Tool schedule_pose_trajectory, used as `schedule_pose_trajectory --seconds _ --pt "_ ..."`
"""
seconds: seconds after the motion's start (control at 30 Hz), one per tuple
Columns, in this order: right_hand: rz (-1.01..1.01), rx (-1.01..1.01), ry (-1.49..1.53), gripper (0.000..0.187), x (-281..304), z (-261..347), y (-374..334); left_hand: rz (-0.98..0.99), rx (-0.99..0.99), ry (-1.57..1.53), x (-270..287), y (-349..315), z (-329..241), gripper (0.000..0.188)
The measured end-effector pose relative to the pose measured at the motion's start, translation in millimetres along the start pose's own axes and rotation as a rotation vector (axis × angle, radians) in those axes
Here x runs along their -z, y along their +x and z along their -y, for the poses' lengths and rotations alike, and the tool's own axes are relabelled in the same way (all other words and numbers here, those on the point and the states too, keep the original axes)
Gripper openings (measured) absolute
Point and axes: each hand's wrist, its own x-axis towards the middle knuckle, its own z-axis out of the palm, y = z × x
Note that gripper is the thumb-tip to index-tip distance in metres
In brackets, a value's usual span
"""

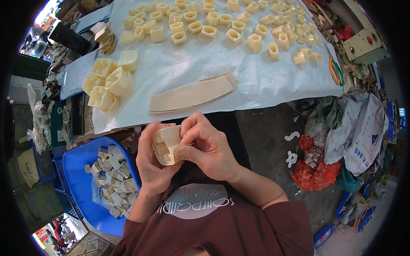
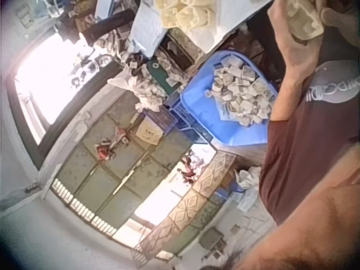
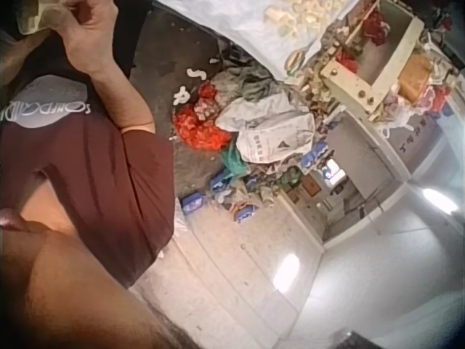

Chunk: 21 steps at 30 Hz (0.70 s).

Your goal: The person repeatedly picks a small plastic mold and a flat plastic sheet, inserts the sheet into the mold, presses the edges to form a shape, and places the assembled unit on the table. This cycle continues throughout the clip.

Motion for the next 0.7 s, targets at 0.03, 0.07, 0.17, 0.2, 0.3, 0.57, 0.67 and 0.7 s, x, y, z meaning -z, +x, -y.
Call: schedule_pose_trajectory --seconds 0.03,0.07,0.17,0.2,0.3,0.57,0.67,0.7 --pt "0.006 0.0 -0.015 0.017 0.0 -0.4 -1.2 0.016 -0.045 0.04 2.0 1.1 0.9 0.073" --pt "0.013 0.001 -0.033 0.017 0.4 -0.7 -1.7 0.032 -0.092 0.078 3.3 3.1 1.9 0.07" --pt "0.014 -0.002 -0.046 0.018 -1.6 -0.4 -2.5 0.05 -0.189 0.152 5.0 5.0 2.7 0.065" --pt "0.011 -0.004 -0.044 0.018 -1.7 0.3 -2.9 0.05 -0.214 0.17 4.3 5.3 2.8 0.064" --pt "0.055 -0.01 -0.026 0.026 2.2 -0.2 -2.3 0.034 -0.297 0.214 1.4 6.5 2.7 0.061" --pt "0.072 -0.381 0.449 0.081 12.5 -9.3 7.7 0.14 -0.29 0.02 -2.2 6.6 4.7 0.065" --pt "0.147 -0.388 0.479 0.079 19.5 -15.7 5.8 0.226 -0.205 -0.202 -2.5 6.5 4.1 0.067" --pt "0.131 -0.357 0.453 0.078 18.8 -16.1 4.9 0.232 -0.184 -0.261 -2.8 6.4 5.3 0.068"
